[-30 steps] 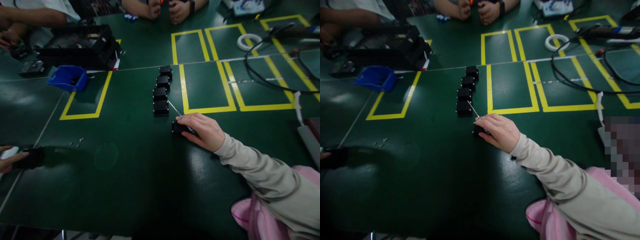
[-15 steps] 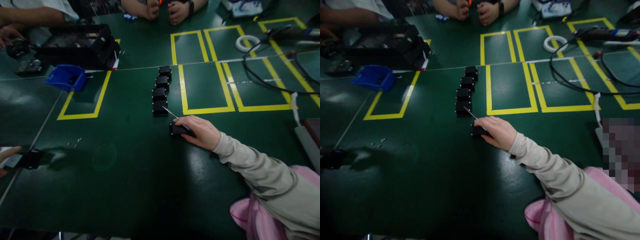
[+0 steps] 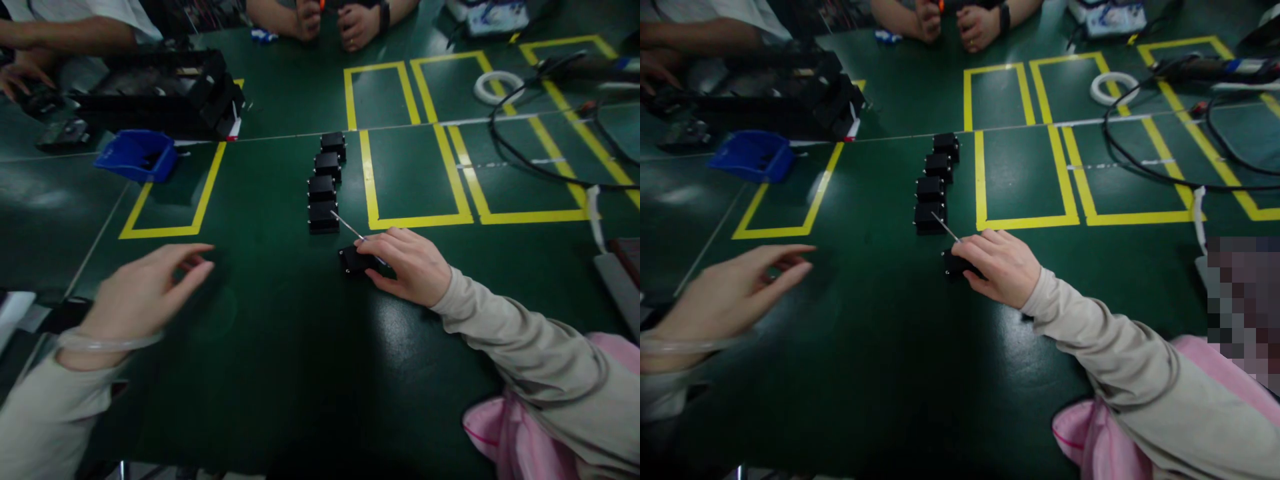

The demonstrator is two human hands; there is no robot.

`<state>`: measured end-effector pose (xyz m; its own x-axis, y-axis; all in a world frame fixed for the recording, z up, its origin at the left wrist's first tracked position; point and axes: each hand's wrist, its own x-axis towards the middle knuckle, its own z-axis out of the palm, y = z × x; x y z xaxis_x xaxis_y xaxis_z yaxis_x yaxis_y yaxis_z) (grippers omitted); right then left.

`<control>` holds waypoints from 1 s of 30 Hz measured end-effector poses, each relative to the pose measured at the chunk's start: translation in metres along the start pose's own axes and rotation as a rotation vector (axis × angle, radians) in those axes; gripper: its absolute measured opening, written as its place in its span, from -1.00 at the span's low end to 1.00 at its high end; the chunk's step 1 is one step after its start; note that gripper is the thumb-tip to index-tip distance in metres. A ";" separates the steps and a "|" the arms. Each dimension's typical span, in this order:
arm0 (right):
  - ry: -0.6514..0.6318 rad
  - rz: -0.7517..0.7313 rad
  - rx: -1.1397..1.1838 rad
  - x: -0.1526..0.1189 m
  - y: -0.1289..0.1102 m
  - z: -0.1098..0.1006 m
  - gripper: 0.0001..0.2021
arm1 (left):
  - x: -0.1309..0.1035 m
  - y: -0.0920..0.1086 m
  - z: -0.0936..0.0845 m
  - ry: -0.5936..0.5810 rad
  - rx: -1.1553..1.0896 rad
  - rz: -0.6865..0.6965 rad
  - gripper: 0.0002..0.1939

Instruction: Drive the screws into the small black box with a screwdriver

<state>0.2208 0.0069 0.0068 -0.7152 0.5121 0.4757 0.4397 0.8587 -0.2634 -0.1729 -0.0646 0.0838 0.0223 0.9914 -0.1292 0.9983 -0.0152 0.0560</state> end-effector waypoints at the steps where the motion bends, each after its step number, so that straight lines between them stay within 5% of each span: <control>1: -0.009 -0.002 0.000 0.000 0.001 0.000 -0.68 | 0.009 0.022 0.012 -0.059 -0.065 0.081 -0.59; 5: -0.027 -0.024 0.016 -0.002 0.006 0.002 -0.67 | 0.036 0.102 0.053 -0.112 -0.326 0.411 -0.51; 9: -0.070 -0.058 0.049 -0.002 0.012 0.004 -0.65 | 0.049 0.139 0.070 -0.032 -0.327 0.512 -0.53; 16: 0.028 0.109 -0.063 0.000 0.013 0.004 -0.68 | 0.027 0.144 0.070 -0.031 -0.312 0.545 -0.59; 22: 0.035 0.134 0.180 -0.004 0.016 0.013 -0.52 | 0.011 0.152 0.071 0.002 -0.243 0.662 -0.67; 27: 0.115 0.206 0.149 -0.002 0.014 0.008 -0.57 | 0.042 0.155 0.054 0.295 -0.050 0.713 -0.62; 30: 0.211 0.246 0.172 0.000 0.014 0.004 -0.63 | 0.071 0.158 0.044 0.300 0.104 0.815 -0.47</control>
<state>0.2243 0.0187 -0.0005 -0.4636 0.7037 0.5384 0.4742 0.7104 -0.5201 -0.0109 -0.0025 0.0403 0.7306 0.6591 0.1784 0.6780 -0.7312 -0.0752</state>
